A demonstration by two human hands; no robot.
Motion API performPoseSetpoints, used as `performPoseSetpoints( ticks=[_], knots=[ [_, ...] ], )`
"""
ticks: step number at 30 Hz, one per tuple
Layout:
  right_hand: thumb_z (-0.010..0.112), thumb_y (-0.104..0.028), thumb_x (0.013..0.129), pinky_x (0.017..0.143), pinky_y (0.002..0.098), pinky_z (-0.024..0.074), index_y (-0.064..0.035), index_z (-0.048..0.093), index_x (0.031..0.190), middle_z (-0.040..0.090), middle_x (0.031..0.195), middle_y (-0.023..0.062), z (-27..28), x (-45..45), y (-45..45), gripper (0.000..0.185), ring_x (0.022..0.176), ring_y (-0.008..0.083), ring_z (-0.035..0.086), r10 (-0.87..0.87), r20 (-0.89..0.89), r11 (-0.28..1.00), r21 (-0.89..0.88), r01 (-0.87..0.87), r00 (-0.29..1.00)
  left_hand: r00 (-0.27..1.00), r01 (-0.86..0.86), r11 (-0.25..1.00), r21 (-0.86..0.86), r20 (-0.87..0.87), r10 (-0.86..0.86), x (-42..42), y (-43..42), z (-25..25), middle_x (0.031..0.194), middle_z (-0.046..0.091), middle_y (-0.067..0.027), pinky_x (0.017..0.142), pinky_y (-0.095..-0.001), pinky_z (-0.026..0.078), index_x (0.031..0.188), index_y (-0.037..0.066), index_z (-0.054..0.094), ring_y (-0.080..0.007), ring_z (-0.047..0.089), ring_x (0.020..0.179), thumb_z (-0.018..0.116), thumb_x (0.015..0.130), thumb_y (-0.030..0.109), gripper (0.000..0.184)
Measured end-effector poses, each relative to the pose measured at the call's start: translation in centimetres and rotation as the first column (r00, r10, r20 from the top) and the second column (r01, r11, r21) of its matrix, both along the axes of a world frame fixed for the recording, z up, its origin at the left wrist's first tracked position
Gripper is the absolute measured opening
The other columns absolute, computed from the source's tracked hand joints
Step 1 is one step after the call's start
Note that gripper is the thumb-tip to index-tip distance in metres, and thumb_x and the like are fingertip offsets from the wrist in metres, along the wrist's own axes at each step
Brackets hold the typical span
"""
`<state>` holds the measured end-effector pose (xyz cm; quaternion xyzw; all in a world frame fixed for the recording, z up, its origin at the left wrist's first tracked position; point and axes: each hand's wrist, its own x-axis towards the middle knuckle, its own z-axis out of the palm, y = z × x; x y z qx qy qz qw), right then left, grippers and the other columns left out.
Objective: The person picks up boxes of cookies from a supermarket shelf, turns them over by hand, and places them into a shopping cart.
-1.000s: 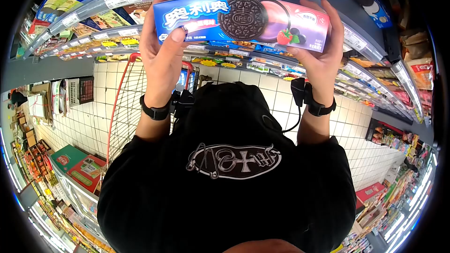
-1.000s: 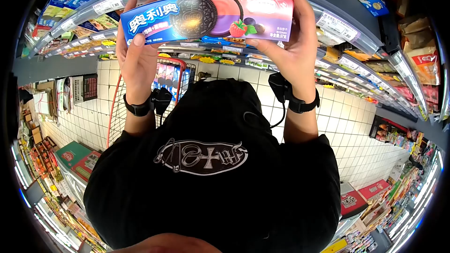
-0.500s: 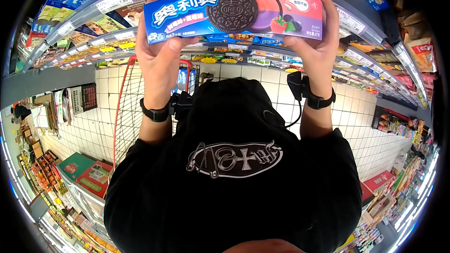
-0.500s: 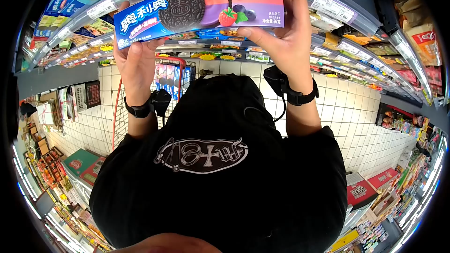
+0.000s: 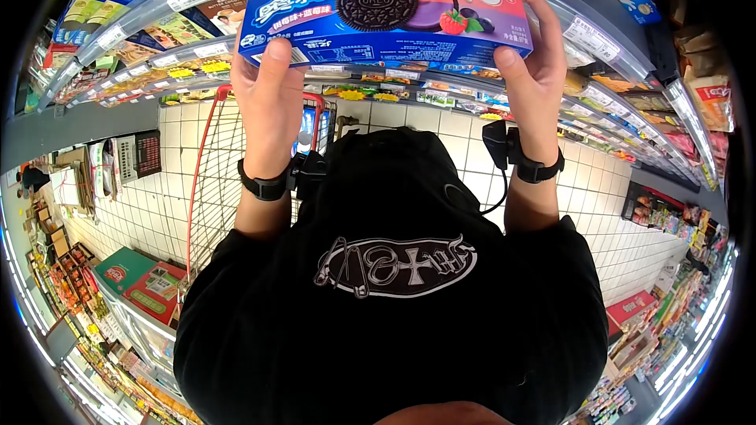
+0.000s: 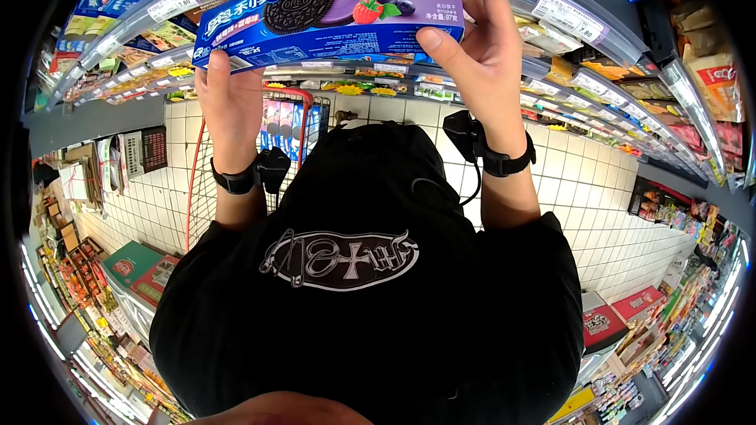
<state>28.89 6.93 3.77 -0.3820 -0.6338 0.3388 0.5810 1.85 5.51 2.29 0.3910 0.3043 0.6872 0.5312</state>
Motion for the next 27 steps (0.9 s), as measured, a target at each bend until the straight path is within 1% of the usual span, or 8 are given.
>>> performPoseSetpoints(
  ticks=[8, 12, 16, 18, 20, 23, 25, 27],
  knots=[
    [0.076, -0.035, 0.074, 0.1, 0.0338, 0.0404, 0.0006, 0.04, 0.135, 0.047, 0.135, 0.0144, 0.1, 0.2, -0.1, 0.079, 0.12, 0.0216, 0.05, 0.05, 0.02, 0.998, -0.033, -0.049, 0.999, 0.997, 0.048, 0.993, 0.106, 0.051, -0.054, -0.5, -0.1, 0.1, 0.122, 0.056, -0.0106, 0.1, -0.0422, 0.042, 0.127, 0.002, 0.046, -0.0229, 0.055, 0.114, 0.065, 0.087, 0.02, 0.047],
    [0.078, -0.023, 0.073, 0.1, 0.0349, 0.0406, -0.0002, 0.037, 0.137, 0.047, 0.134, 0.0158, 0.9, -0.3, -0.5, 0.078, 0.121, 0.0217, 0.049, 0.137, -0.088, 0.99, -0.033, -0.14, 0.987, 0.985, 0.127, 0.985, 0.118, 0.105, -0.139, -0.6, 0.2, -0.6, 0.125, 0.055, -0.0112, 0.102, -0.0428, 0.042, 0.129, 0.002, 0.045, -0.0237, 0.054, 0.115, 0.063, 0.088, 0.02, 0.048],
    [0.078, 0.002, 0.068, 0.096, 0.0354, 0.0462, -0.0056, 0.035, 0.138, 0.048, 0.131, 0.0185, 0.4, -0.9, -0.1, 0.082, 0.117, 0.0232, 0.053, 0.337, -0.118, 0.941, 0.011, -0.338, 0.934, 0.95, 0.014, 0.995, 0.099, 0.31, -0.044, 0.2, 0.3, -0.4, 0.115, 0.059, -0.0102, 0.097, -0.0414, 0.046, 0.124, 0.001, 0.046, -0.022, 0.057, 0.109, 0.064, 0.087, 0.012, 0.042],
    [0.082, -0.001, 0.066, 0.096, 0.035, 0.0461, -0.0058, 0.04, 0.134, 0.049, 0.131, 0.0156, 0.2, -1.1, -0.1, 0.081, 0.118, 0.0224, 0.052, 0.368, -0.101, 0.93, 0.026, -0.367, 0.924, 0.894, 0.058, 0.996, 0.065, 0.44, -0.081, 0.1, 0.4, -0.2, 0.112, 0.061, -0.0088, 0.098, -0.043, 0.046, 0.121, 0.002, 0.048, -0.0221, 0.059, 0.105, 0.062, 0.089, 0.014, 0.037],
    [0.086, -0.006, 0.061, 0.098, 0.0347, 0.0452, -0.0045, 0.046, 0.131, 0.051, 0.132, 0.0128, 0.8, -1.1, -0.2, 0.081, 0.119, 0.0217, 0.051, 0.404, 0.097, 0.915, -0.032, -0.403, 0.909, 0.841, 0.134, 0.985, 0.11, 0.512, -0.172, 0.4, 0.3, -0.7, 0.11, 0.061, -0.0097, 0.095, -0.0413, 0.049, 0.119, 0.001, 0.047, -0.0226, 0.059, 0.105, 0.06, 0.09, 0.014, 0.034],
    [0.089, -0.014, 0.054, 0.1, 0.0352, 0.0435, -0.0051, 0.047, 0.133, 0.052, 0.133, 0.011, 1.2, -1.6, -0.6, 0.09, 0.122, 0.0219, 0.05, 0.411, 0.123, 0.909, -0.131, -0.396, 0.903, 0.981, 0.183, 0.982, -0.05, 0.078, -0.179, 2.4, -1.2, 0.0, 0.115, 0.055, -0.0122, 0.087, -0.0332, 0.053, 0.126, 0.001, 0.036, -0.0206, 0.058, 0.107, 0.06, 0.088, 0.005, 0.046],
    [0.089, -0.018, 0.053, 0.101, 0.0362, 0.0426, -0.0055, 0.046, 0.135, 0.052, 0.134, 0.0118, 1.2, -1.6, -0.5, 0.093, 0.123, 0.0235, 0.05, 0.413, 0.121, 0.907, -0.149, -0.394, 0.903, 0.962, 0.274, 0.959, -0.067, 0.008, -0.274, 3.3, -1.4, 0.7, 0.12, 0.052, -0.0121, 0.087, -0.0336, 0.053, 0.129, 0.001, 0.033, -0.0205, 0.057, 0.108, 0.061, 0.086, 0.001, 0.052],
    [0.087, -0.025, 0.054, 0.102, 0.0382, 0.0408, -0.0057, 0.046, 0.135, 0.051, 0.135, 0.0134, 1.1, -1.6, -0.4, 0.093, 0.124, 0.0285, 0.05, 0.434, 0.294, 0.899, -0.087, -0.428, 0.852, 0.873, 0.437, 0.892, -0.118, -0.184, -0.452, 3.2, -1.6, 1.1, 0.129, 0.044, -0.0116, 0.091, -0.0344, 0.05, 0.135, 0.002, 0.025, -0.0199, 0.053, 0.113, 0.062, 0.083, -0.006, 0.064]
  ],
)
